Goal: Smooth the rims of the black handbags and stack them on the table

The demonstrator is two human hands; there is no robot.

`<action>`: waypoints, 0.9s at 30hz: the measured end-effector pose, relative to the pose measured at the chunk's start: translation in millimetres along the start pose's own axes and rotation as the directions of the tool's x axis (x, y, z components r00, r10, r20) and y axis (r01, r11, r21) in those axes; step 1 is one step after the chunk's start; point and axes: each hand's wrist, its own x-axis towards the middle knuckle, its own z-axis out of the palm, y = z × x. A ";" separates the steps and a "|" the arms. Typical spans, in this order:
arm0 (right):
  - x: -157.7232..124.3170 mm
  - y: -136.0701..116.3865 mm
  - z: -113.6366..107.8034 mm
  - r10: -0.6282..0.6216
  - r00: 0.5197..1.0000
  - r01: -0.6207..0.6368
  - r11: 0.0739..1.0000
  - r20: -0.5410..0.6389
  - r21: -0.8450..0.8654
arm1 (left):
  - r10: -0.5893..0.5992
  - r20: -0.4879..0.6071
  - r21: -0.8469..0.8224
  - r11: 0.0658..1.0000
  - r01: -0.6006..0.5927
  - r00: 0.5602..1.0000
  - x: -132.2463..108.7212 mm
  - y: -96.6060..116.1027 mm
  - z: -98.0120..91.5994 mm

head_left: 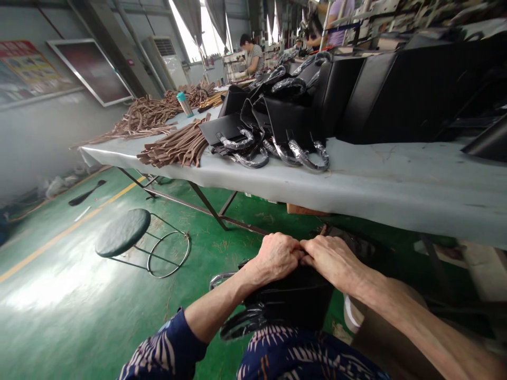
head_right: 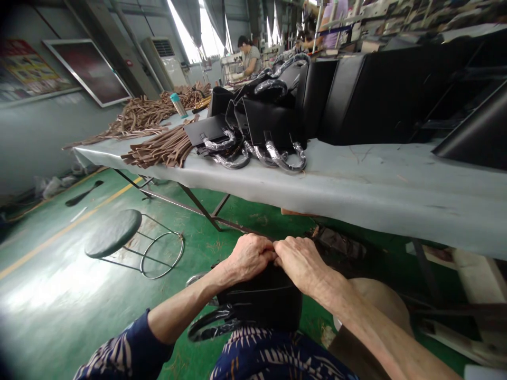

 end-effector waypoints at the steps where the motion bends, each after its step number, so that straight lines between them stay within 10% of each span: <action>1: -0.4 -0.8 0.8 -0.005 1.000 0.005 1.000 -0.005 0.000 | 0.001 0.008 -0.013 1.000 -0.001 1.000 -0.8 -0.4 -1.0; 11: -7.6 3.7 -4.7 0.012 1.000 -0.013 0.967 0.002 0.254 | -0.061 0.101 -0.363 0.927 0.094 0.993 -33.7 -47.3 -30.3; 27: 4.8 2.9 3.7 -0.072 0.995 0.076 0.996 -0.062 0.050 | -0.167 0.070 -0.669 0.724 0.171 0.983 -60.5 -67.4 -2.7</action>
